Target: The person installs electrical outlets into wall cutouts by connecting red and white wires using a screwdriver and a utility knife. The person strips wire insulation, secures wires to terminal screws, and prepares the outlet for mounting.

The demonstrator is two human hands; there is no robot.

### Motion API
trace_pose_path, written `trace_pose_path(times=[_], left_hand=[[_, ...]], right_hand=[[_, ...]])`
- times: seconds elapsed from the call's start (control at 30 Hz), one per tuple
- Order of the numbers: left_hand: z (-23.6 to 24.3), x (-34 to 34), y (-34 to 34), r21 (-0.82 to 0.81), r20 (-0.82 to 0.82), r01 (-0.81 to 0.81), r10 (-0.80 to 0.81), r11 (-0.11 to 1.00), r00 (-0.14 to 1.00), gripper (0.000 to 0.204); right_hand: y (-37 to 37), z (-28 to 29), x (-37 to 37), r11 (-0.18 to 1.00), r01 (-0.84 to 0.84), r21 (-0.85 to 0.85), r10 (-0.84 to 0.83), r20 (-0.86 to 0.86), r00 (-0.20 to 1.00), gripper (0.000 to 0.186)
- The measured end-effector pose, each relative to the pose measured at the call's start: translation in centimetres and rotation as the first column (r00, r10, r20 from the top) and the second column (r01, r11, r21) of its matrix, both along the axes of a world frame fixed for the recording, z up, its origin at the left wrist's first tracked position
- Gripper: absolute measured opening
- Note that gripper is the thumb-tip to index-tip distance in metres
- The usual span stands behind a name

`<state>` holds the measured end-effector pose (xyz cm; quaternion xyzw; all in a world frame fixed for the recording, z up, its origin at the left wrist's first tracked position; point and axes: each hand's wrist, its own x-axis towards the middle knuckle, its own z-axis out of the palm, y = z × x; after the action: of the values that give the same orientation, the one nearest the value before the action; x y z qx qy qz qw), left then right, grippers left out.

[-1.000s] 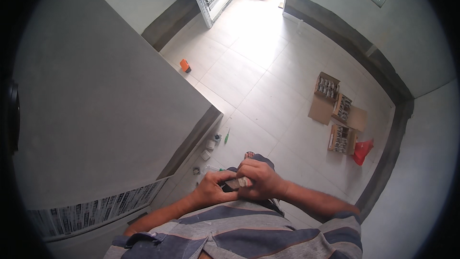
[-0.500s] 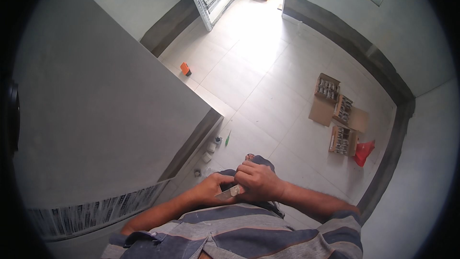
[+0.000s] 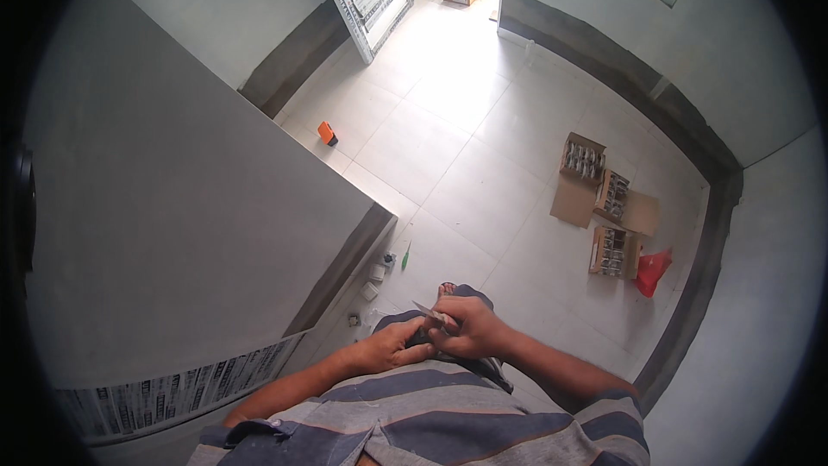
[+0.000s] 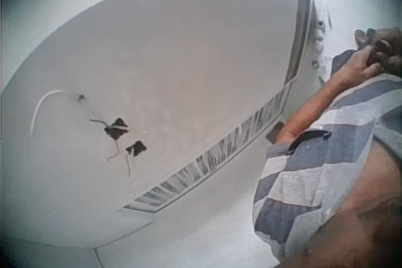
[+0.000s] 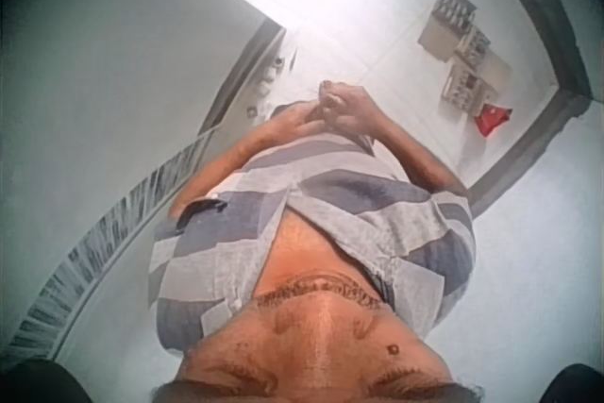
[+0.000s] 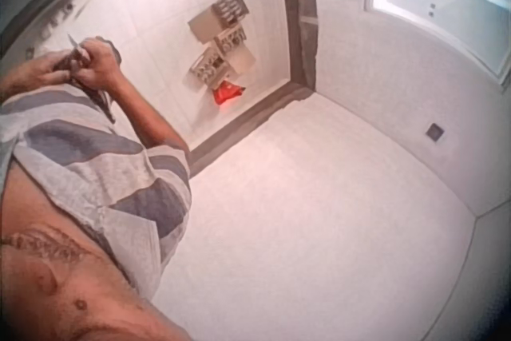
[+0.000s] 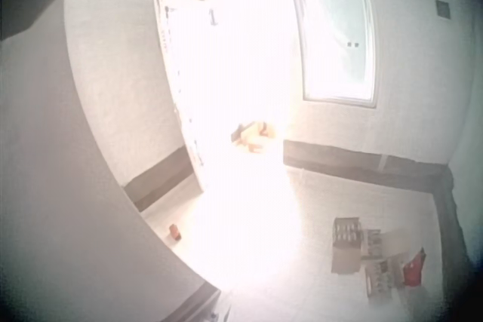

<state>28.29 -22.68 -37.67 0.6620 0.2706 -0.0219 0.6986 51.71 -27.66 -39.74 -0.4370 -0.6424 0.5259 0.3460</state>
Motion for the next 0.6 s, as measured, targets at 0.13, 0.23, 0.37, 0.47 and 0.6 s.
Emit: trace_pose_path(times=[0.13,0.23,0.37,0.47,0.6], left_hand=[[0.0,0.2,0.4,0.015,0.002,0.001,-0.001,1.0,1.0,0.046],[0.2,0.3,0.7,0.018,-0.025,0.023,-0.022,1.0,0.999,0.045],[-1.6,0.1,0.6,0.026,-0.022,0.054,-0.053,0.998,0.998,0.041],[-1.3,0.3,0.9,0.013,0.006,0.064,-0.064,0.998,0.998,0.04],[-0.4,0.6,1.0,-0.058,0.017,-0.007,0.008,0.998,1.0,0.041]], right_hand=[[0.0,0.5,0.2,1.0,0.011,0.012,-0.01,-0.022,1.0,0.017],[0.0,0.7,0.1,0.999,0.017,0.031,-0.017,-0.022,1.0,0.019],[0.3,0.9,0.1,0.997,-0.029,0.068,0.024,0.067,0.997,0.021],[0.8,0.8,0.4,0.993,-0.061,0.105,0.057,0.041,0.998,0.02],[1.4,0.5,1.1,0.987,-0.108,0.117,0.11,-0.007,0.994,0.019]])
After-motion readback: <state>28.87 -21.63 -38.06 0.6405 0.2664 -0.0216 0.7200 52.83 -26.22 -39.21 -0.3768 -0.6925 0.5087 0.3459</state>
